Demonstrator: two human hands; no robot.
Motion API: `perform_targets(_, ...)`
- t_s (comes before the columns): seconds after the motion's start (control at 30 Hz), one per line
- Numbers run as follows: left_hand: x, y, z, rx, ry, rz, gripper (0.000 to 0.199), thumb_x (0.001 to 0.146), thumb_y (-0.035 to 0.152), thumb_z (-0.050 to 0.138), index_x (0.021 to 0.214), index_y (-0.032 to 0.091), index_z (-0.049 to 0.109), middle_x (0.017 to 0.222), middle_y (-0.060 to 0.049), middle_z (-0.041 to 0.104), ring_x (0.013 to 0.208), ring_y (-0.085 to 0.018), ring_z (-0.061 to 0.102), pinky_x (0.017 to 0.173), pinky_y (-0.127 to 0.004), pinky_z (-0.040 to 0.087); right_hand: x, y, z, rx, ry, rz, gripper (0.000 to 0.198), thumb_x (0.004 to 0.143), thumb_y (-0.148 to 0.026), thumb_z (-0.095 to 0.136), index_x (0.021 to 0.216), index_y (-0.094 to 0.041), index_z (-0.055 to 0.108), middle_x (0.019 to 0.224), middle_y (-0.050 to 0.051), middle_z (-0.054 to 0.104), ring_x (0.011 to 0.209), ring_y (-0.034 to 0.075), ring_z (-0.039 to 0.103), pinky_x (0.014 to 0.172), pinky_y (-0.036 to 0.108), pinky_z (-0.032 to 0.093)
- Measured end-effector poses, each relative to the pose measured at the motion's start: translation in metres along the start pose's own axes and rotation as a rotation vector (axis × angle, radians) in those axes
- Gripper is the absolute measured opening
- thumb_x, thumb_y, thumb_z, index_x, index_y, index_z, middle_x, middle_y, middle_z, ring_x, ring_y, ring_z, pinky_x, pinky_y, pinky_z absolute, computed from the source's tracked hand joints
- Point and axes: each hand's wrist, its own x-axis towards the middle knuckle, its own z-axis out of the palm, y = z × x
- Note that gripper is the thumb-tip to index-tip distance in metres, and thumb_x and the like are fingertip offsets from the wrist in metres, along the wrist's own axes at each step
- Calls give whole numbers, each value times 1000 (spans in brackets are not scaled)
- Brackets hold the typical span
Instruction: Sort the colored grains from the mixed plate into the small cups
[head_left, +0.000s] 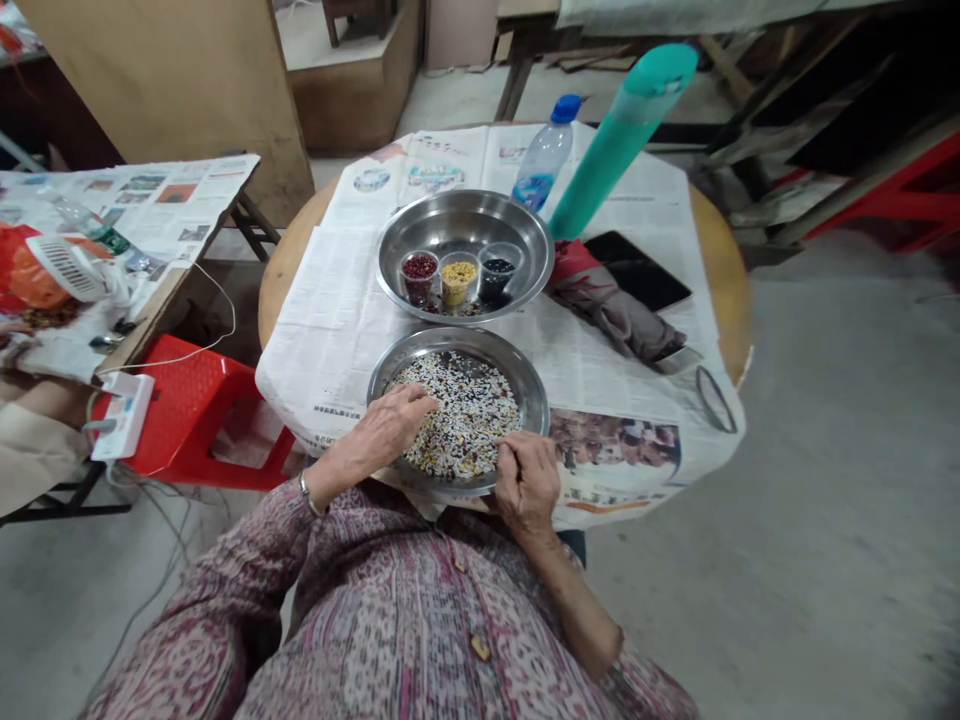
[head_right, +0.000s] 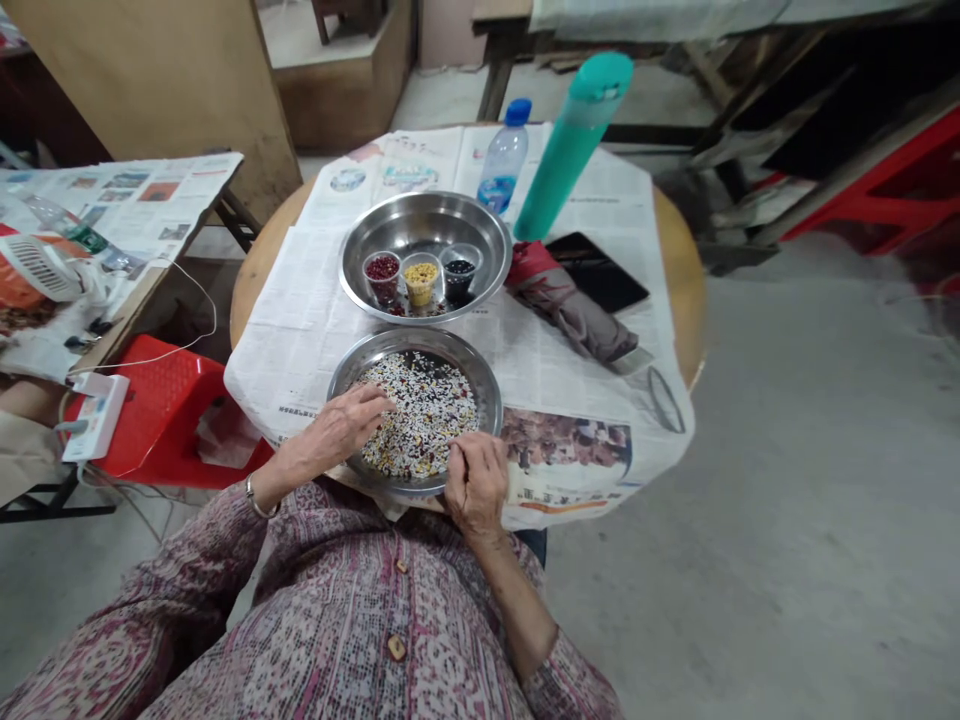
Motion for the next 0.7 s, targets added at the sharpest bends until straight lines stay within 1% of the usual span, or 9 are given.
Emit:
perform_targets(0.1,-10,-4,12,-42,128,-9,23,100,11,39,99,18,62,100,-5,60,99,-16,57,93,-33,52,-1,1,1,-14,-13,-2,14,94,-16,50,93,-23,63,87,5,67,89,22,61,84,42,49)
perform_targets(0.2,-13,-7,20,-49,256,-24,23,102,14,41,96,18,63,97,-5,64,97,-17,59,92,-33,52,2,0,-1,-60,-58,-27,15,95,-16,50,93,-23,63,87,5,68,88,21,60,85,40,47)
perform_targets(0.3,-17,-9,26,-71,402,-19,21,103,20,44,95,19,63,94,-4,70,94,-16,61,98,-35,49,9,-6,-8,-213,-127,-87,11,95,-20,54,93,-23,65,89,4,70,92,22,59,97,47,41)
perform_targets(0.37,-23,-10,30,-75,483,-13,18,101,22,47,94,20,64,93,-3,72,91,-16,63,105,-39,45,15,-11,-15,-325,-195,-144,9,94,-23,58,90,-24,66,90,4,71,93,23,58,108,54,32)
perform_targets(0.43,-29,-12,34,-75,499,-16,15,98,21,50,95,21,64,92,-2,73,91,-16,63,110,-43,41,21,-17,-20,-362,-285,-209,8,92,-25,61,87,-24,67,88,2,70,93,23,57,112,57,26)
perform_targets(0.47,-31,-13,36,-78,487,-27,14,97,21,50,95,21,64,92,-2,73,91,-16,64,112,-44,39,23,-19,-22,-347,-344,-243,9,92,-25,62,85,-25,67,86,2,70,91,23,57,111,56,28)
perform_targets(0.53,-34,-14,39,-91,449,-61,16,95,18,48,94,22,64,91,-1,73,91,-17,64,114,-46,37,26,-22,-20,-272,-485,-309,11,92,-24,61,84,-25,68,82,1,68,86,21,57,103,49,37)
perform_targets(0.6,-34,-15,41,-104,432,-83,18,93,16,47,92,22,64,89,-1,72,90,-17,64,115,-45,35,29,-24,-12,-188,-612,-354,13,93,-23,60,84,-25,69,78,1,66,81,19,57,90,41,44)
perform_targets(0.7,-32,-17,42,-116,451,-65,18,91,14,47,88,21,63,85,0,71,90,-16,64,116,-43,35,37,-22,5,-190,-669,-363,13,94,-22,59,92,-24,72,83,3,66,82,20,57,80,38,46)
